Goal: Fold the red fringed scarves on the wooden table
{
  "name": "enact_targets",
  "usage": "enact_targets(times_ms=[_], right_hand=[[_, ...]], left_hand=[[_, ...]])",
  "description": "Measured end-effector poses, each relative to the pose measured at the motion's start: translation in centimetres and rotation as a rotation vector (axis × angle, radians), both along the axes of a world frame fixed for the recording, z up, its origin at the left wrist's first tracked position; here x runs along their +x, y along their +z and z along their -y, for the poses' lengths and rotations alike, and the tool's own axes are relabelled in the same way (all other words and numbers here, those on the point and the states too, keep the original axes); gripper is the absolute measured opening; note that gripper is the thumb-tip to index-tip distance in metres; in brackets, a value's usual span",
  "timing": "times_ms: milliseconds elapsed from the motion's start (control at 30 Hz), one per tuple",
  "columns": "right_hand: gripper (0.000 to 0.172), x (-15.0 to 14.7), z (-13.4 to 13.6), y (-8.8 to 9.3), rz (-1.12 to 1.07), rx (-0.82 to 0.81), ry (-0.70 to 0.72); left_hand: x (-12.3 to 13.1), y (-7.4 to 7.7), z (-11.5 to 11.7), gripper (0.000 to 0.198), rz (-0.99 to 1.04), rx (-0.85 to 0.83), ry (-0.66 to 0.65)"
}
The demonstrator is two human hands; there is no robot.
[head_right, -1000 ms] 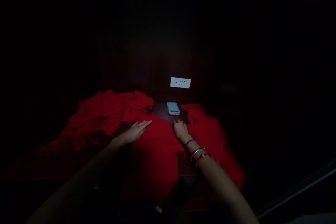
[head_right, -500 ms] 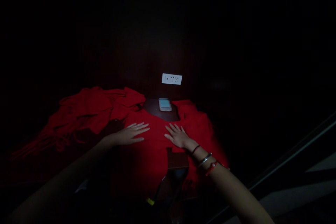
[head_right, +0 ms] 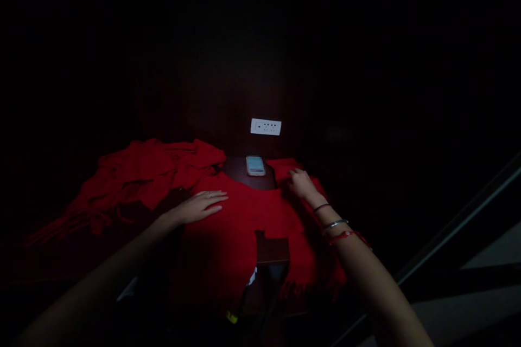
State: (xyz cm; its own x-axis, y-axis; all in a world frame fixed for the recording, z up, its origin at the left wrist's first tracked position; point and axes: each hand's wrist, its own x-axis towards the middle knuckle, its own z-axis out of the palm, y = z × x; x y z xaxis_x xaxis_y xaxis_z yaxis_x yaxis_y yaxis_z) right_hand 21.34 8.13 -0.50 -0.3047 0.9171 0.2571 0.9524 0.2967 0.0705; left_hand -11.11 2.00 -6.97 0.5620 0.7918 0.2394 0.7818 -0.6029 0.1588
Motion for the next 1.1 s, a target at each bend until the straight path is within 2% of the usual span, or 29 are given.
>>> enact_targets(times_ms=[67,133,200,267,367,500,633,767,867,967,1033,1100], right_hand=[[0.030,-3.2,-0.4,0.5,-0.106,-0.083,0.147],[0.027,-7.0,-0.8,0.6,-0.173,-0.181,0.207],[0.025,-10.9,-1.5,0.3,-0.217,-0.237,0.232],[0.024,-14.2,-2.4,-0.4,-0.253,-0.265,0.249],[0.019,-17.9,-3.7,-1.5,-0.332,-0.330,0.307],[0.010,-20.3,-5.0,-2.6,-0.412,-0.384,0.303],[0.015,-20.4,-5.8,-3.4,-0.547,-0.378,0.237],[0.029,-19.2,-6.4,-4.0,-0.689,-0.376,0.155],[0.022,-18.6,-6.8,-4.1,-0.718,-0.418,0.139],[0.029,-19.5,-7.3,-3.7,-0.704,-0.456,0.162],[0.038,-20.8,-7.8,-3.4,-0.684,-0.438,0.188],[0.039,-22.2,-8.4,-3.2,-0.674,-0.413,0.198]], left_hand=[[-0.7,0.2,-0.8,0.039,0.123,0.102,0.204],[-1.7,0.5,-1.8,0.036,0.256,0.125,0.473],[-2.9,0.6,-2.9,0.032,0.350,0.013,0.671],[-3.9,0.7,-4.0,0.028,0.388,-0.124,0.749],[-4.4,0.6,-5.3,0.019,0.409,-0.187,0.752],[-4.1,0.3,-6.0,0.019,0.457,-0.194,0.721],[-3.8,0.0,-5.8,0.028,0.537,-0.184,0.703],[-3.3,-0.4,-5.5,0.047,0.642,-0.288,0.650],[-2.6,-0.7,-5.1,0.050,0.572,-0.303,0.606],[-2.0,-0.6,-4.6,0.048,0.529,-0.287,0.597],[-1.9,-0.6,-4.4,0.047,0.523,-0.277,0.612],[-2.0,-0.8,-4.3,0.047,0.537,-0.285,0.635]])
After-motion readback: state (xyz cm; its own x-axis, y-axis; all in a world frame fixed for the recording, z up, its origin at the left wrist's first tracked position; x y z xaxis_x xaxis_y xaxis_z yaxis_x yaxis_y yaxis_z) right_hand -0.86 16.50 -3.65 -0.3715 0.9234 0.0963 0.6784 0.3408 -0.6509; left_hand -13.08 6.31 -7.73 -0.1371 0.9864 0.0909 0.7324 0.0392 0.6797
